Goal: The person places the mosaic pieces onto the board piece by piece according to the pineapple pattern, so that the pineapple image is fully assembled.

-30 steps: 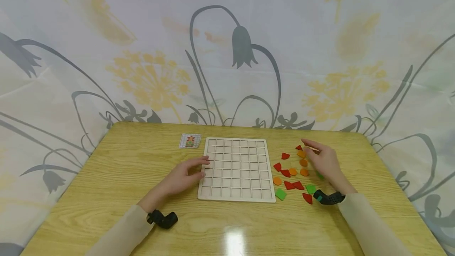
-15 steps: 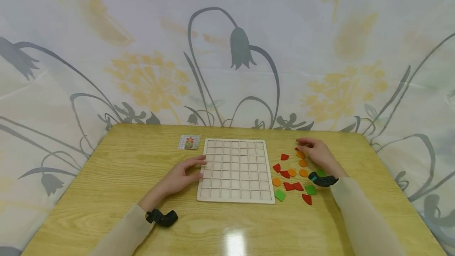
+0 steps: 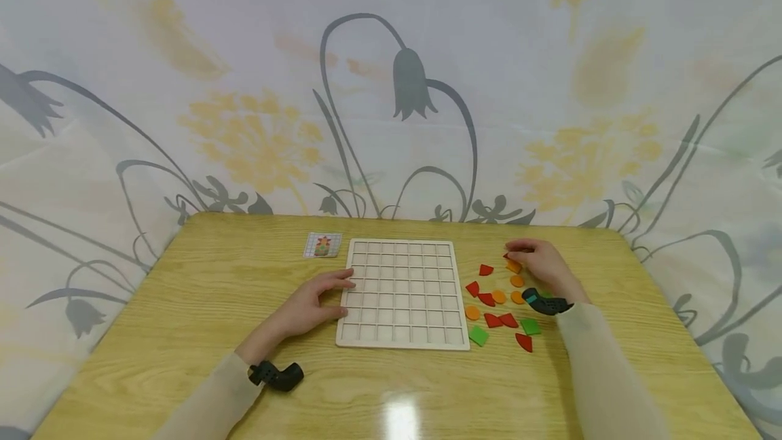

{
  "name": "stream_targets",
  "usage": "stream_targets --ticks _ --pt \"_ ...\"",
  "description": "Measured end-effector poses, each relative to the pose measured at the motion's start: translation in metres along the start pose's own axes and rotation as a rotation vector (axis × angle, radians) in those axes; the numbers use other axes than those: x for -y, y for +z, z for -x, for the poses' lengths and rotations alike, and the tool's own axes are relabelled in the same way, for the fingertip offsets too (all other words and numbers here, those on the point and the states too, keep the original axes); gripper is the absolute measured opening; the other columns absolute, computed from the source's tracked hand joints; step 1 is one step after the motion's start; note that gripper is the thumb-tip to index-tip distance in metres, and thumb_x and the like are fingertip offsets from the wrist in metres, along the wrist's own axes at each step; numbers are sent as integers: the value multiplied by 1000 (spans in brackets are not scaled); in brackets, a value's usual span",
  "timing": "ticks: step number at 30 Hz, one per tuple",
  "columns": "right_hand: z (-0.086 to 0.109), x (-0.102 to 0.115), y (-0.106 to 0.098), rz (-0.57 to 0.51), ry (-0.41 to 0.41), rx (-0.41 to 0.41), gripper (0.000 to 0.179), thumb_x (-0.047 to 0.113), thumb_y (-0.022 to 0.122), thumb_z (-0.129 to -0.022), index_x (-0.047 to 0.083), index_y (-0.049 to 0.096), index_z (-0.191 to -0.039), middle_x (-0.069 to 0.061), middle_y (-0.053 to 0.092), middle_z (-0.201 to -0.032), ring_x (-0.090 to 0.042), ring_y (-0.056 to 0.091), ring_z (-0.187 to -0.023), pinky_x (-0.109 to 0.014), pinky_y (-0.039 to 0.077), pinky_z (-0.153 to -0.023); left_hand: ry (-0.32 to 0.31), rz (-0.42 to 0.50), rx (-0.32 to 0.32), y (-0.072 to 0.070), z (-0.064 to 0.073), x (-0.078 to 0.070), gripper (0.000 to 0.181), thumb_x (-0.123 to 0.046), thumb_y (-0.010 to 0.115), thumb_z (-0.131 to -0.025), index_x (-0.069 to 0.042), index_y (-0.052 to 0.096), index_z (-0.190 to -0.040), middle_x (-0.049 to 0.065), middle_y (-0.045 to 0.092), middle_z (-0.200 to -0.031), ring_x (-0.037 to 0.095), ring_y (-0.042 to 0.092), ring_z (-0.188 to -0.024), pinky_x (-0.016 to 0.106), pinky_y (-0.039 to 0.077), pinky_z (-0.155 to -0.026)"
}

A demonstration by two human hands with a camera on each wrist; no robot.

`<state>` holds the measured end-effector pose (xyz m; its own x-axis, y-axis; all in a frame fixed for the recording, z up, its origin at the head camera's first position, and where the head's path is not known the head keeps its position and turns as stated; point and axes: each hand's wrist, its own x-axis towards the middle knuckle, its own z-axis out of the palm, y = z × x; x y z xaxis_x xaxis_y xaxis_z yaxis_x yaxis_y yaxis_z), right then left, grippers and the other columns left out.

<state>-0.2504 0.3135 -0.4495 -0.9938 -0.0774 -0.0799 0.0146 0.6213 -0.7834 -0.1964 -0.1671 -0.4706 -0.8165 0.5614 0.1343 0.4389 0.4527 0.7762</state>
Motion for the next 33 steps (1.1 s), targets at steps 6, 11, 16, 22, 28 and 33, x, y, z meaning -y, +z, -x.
stream_targets --ticks 6,11,16,22,28,33 --pt "-1 2 2 28 -7 -12 31 14 59 -101 -6 64 -124 -22 67 -116 -32 62 -101 -34 49 -85 25 -99 34 -2 2 -1 48 -23 70 -95 -4 59 -137 10 40 -155 38 35 -141 59 32 -110" --pt "-2 4 4 42 13 -26 29 14 59 -101 -6 65 -121 -22 67 -115 -29 61 -97 -32 49 -81 91 -189 45 -4 0 2 53 -27 70 -95 0 56 -140 12 40 -155 38 33 -143 64 20 -113" --pt "-1 7 4 33 32 -34 32 16 61 -100 -6 63 -122 -22 66 -115 -30 61 -96 -31 49 -79 122 -244 41 -4 -1 5 56 -31 71 -94 -2 57 -140 13 39 -155 38 28 -145 66 11 -114" --pt "2 9 3 -3 64 -37 30 14 63 -98 -7 65 -120 -22 67 -113 -27 60 -92 -29 49 -76 126 -236 26 -2 1 8 56 -32 72 -93 -4 59 -139 13 39 -156 38 29 -145 64 14 -115" --pt "2 7 3 -33 73 -49 30 11 62 -96 -7 66 -120 -22 68 -112 -23 61 -86 -27 50 -72 136 -235 9 -2 1 10 55 -32 73 -92 -5 60 -138 11 41 -155 38 30 -144 64 15 -115" --pt "1 6 3 -39 79 -55 32 11 62 -96 -8 65 -121 -22 68 -112 -24 62 -88 -26 51 -72 136 -221 2 -2 1 9 54 -31 74 -91 -5 61 -137 12 41 -155 38 31 -144 65 17 -114"
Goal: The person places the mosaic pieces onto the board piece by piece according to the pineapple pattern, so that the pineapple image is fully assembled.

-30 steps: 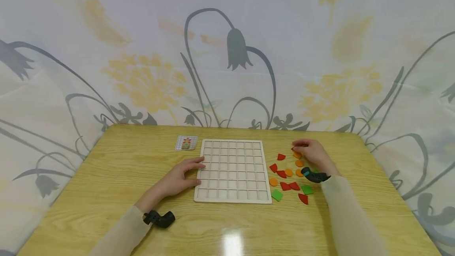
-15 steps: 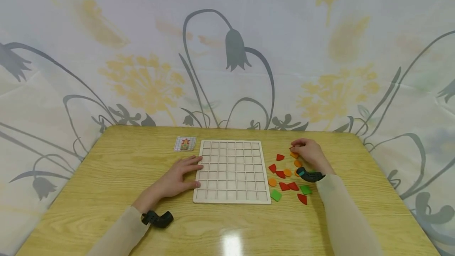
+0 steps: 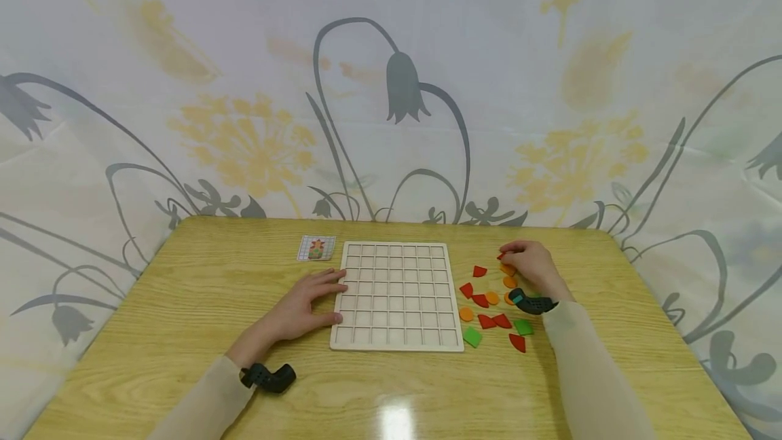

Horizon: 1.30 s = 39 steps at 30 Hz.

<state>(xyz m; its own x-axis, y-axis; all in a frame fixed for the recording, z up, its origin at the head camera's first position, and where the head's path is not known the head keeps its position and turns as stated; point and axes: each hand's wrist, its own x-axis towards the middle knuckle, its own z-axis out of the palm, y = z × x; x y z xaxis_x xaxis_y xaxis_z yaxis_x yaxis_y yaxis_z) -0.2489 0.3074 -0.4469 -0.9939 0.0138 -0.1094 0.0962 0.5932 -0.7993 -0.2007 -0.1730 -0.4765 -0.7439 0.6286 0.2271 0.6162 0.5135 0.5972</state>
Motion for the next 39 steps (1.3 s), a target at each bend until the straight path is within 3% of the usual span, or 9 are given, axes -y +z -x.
stream_targets --ticks 20,30,39 --pt "2 -2 -3 -56 -16 -27 27 11 63 -97 -8 64 -117 -18 68 -108 -20 62 -88 -23 51 -74 -32 16 -9 1 3 -2 50 -31 74 -91 -8 63 -134 11 43 -154 37 31 -144 63 22 -113" --pt "7 11 5 -72 -35 -139 32 20 65 -99 -3 67 -121 -18 69 -112 -19 60 -74 -23 50 -62 -22 14 -7 -1 -2 -2 49 -31 75 -90 -9 64 -133 10 42 -154 37 31 -144 63 21 -113" --pt "6 37 41 -116 -132 -54 35 22 68 -97 0 68 -124 -16 70 -115 -29 68 -101 -26 55 -76 -36 25 -6 0 0 -3 49 -32 75 -90 -10 64 -133 8 42 -155 36 31 -144 62 23 -113"
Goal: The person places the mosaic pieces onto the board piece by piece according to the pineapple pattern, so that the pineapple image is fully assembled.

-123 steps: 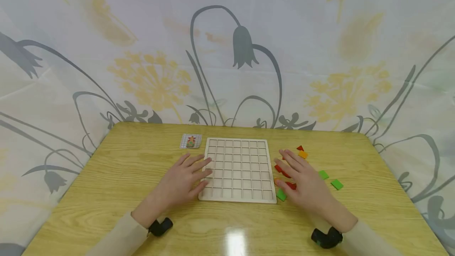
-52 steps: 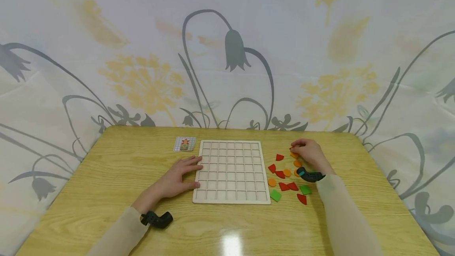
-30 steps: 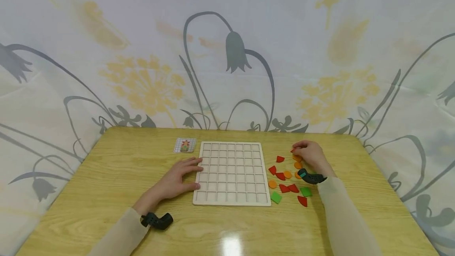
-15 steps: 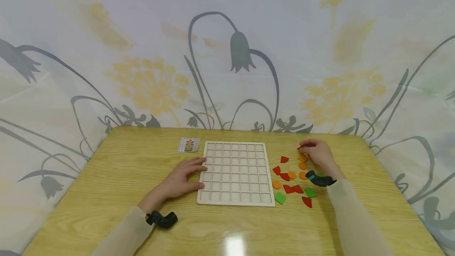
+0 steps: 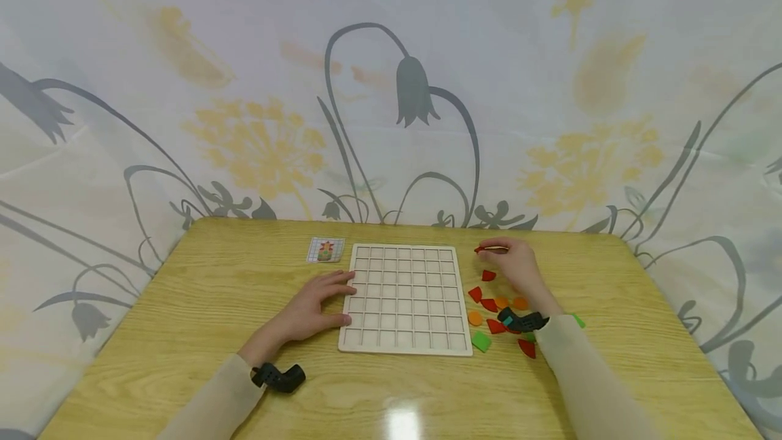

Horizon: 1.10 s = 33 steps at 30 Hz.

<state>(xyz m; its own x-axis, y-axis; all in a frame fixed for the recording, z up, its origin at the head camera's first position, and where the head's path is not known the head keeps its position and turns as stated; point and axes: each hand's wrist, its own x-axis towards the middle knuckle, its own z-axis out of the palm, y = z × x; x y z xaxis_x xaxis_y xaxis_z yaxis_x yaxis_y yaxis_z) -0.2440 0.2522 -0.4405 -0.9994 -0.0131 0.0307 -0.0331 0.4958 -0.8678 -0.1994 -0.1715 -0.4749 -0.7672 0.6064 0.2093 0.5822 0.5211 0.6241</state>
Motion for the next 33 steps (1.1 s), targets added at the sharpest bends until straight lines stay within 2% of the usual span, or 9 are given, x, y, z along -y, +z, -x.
stream_targets --ticks 7,13,18,24,33 --pt "-4 18 44 -8 -92 83 26 14 71 -94 0 72 -117 -10 73 -107 -27 67 -96 -31 55 -75 6 -18 5 0 0 0 49 -32 75 -90 -10 65 -132 8 41 -155 36 31 -144 62 22 -113" --pt "-10 29 82 3 -156 114 21 12 75 -91 4 75 -110 -4 73 -102 -23 67 -94 -36 55 -80 10 -39 21 0 -1 0 48 -32 75 -90 -11 65 -132 10 40 -156 37 30 -144 62 21 -113" --pt "-13 34 108 -29 -195 120 17 9 75 -89 6 76 -106 -1 73 -98 -19 67 -91 -37 55 -82 8 -42 21 0 -1 -1 47 -31 76 -89 -11 65 -130 12 39 -156 38 30 -144 63 22 -113" --pt "-17 30 125 -16 -201 64 13 8 77 -87 10 78 -100 2 72 -93 -16 64 -84 -35 52 -78 4 -45 18 0 -1 -3 47 -33 76 -89 -11 66 -130 12 39 -156 39 30 -144 64 22 -112" --pt "-13 31 130 62 -232 57 12 10 78 -87 16 80 -98 1 73 -105 -20 67 -99 -40 53 -88 -2 -38 15 -1 -1 -4 47 -34 76 -89 -12 66 -129 11 40 -156 38 30 -144 63 22 -112"
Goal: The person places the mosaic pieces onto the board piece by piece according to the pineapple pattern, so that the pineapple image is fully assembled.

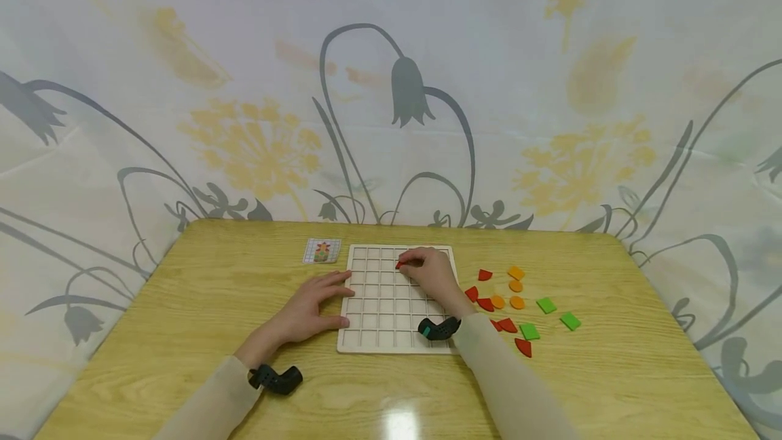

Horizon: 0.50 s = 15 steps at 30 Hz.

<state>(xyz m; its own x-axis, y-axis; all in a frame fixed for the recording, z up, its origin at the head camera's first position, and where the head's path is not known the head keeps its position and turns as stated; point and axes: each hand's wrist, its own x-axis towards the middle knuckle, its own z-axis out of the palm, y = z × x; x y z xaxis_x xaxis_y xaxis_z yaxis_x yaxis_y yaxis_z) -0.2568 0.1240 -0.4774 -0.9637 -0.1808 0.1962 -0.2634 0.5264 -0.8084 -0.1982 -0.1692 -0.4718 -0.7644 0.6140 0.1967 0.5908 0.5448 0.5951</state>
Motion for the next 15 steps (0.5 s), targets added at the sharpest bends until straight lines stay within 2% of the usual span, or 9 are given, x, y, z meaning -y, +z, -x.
stream_targets --ticks 5,15 --pt "0 -1 1 46 -10 4 10 10 77 -88 15 81 -96 0 72 -111 -22 64 -108 -40 52 -92 2 -1 -7 1 1 1 48 -34 76 -89 -11 66 -129 11 40 -155 38 31 -144 63 22 -112" --pt "0 -2 1 68 -31 17 5 10 77 -88 12 81 -91 1 71 -113 -23 61 -113 -41 50 -95 8 -10 -10 2 0 2 48 -34 76 -89 -12 66 -130 11 40 -155 38 31 -144 64 22 -112"
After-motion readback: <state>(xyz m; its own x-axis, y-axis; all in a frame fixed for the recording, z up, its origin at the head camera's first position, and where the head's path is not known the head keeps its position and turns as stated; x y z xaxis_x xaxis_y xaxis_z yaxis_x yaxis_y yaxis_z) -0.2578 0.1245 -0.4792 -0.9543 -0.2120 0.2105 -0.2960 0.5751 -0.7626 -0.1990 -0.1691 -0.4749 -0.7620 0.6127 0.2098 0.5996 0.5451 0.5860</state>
